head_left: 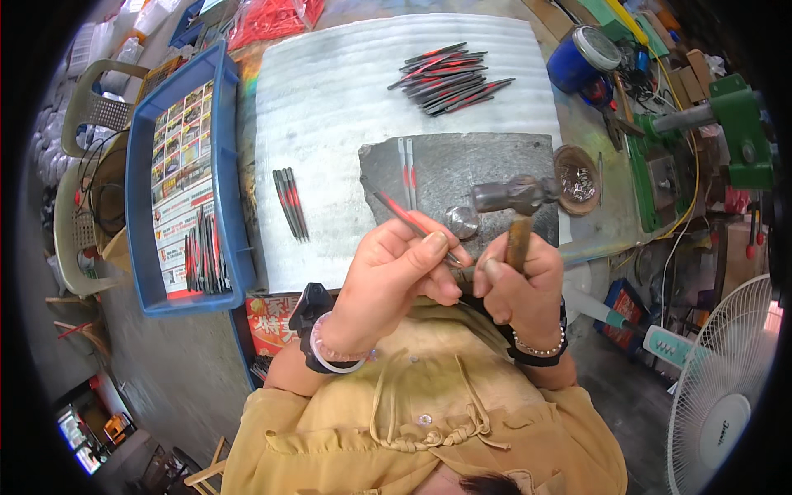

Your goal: The person repeatedly picks up thin metal rods with red tips, places them on a metal anvil, and strikes them with a hammer. They occasionally inspect the rods and use a blue heat gun on a small white container before resuming hammering.

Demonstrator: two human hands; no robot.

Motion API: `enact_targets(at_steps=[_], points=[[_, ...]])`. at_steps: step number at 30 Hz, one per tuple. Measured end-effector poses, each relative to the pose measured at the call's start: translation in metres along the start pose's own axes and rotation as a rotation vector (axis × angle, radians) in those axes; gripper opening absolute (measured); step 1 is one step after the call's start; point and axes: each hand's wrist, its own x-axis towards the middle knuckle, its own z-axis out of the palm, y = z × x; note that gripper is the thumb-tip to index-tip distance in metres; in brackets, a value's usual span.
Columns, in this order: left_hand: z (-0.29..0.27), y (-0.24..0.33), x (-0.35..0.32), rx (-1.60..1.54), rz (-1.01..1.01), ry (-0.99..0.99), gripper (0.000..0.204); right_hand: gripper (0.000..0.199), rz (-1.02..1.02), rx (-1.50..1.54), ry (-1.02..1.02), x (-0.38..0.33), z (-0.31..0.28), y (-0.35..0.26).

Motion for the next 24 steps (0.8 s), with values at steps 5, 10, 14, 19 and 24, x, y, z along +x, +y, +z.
enact_targets(at_steps=[5, 10, 14, 19, 24], points=[[0.000, 0.000, 0.000, 0.039, -0.020, 0.022, 0.021, 0.006, -0.114, -0.043, 0.196, 0.003, -0.009, 0.011], [-0.001, -0.002, 0.002, 0.089, -0.048, 0.057, 0.019, 0.005, -0.151, -0.073, 0.264, 0.012, -0.021, 0.021], [-0.005, -0.002, 0.003, 0.059, -0.075, 0.042, 0.019, 0.006, -0.163, -0.072, 0.296, 0.017, -0.026, 0.027], [-0.011, 0.001, 0.005, -0.067, -0.138, 0.008, 0.022, 0.007, -0.164, -0.087, 0.289, 0.027, -0.028, 0.031], [-0.012, 0.008, 0.002, 0.058, -0.093, 0.081, 0.019, 0.007, -0.142, -0.130, 0.289, 0.031, -0.026, 0.033]])
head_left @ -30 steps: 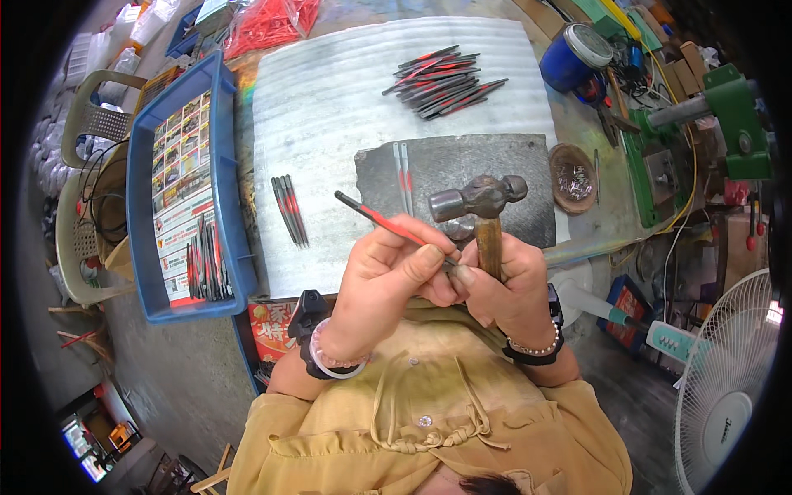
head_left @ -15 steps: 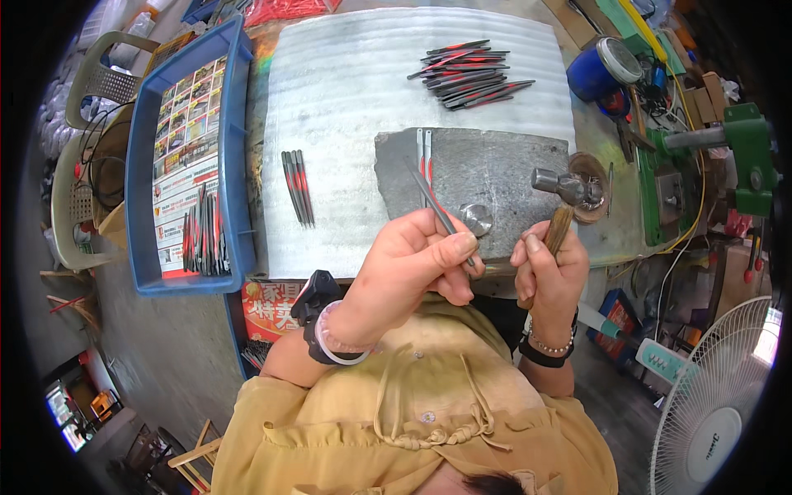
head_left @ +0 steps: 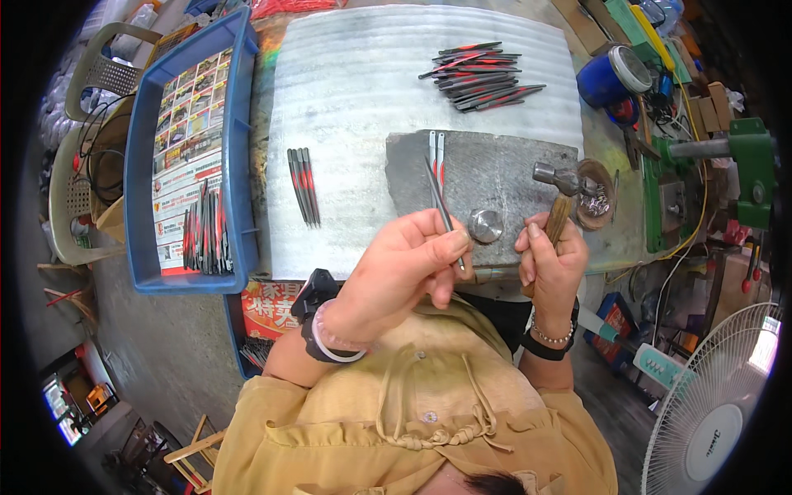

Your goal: The person repeatedly picks up thin metal rods with red tips, places them on a metal anvil, and strikes them with a hammer. They occasionally inspect the rods and use a blue heat gun on a small white container before resuming hammering.

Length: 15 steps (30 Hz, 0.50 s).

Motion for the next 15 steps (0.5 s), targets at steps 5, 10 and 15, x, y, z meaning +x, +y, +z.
enact_targets(at_steps=[5, 10, 15], points=[[-0.020, 0.017, -0.005, 0.822, 0.314, 0.268, 0.026, 0.009, 0.026, -0.026, -0.012, -0.001, 0.001, -0.001], [-0.033, 0.012, 0.008, 1.279, 0.440, 0.406, 0.039, 0.010, 0.015, -0.034, -0.031, -0.001, 0.001, 0.001], [-0.022, 0.009, 0.016, 1.389, 0.494, 0.421, 0.045, 0.010, 0.019, -0.048, -0.047, -0.001, -0.002, 0.001]])
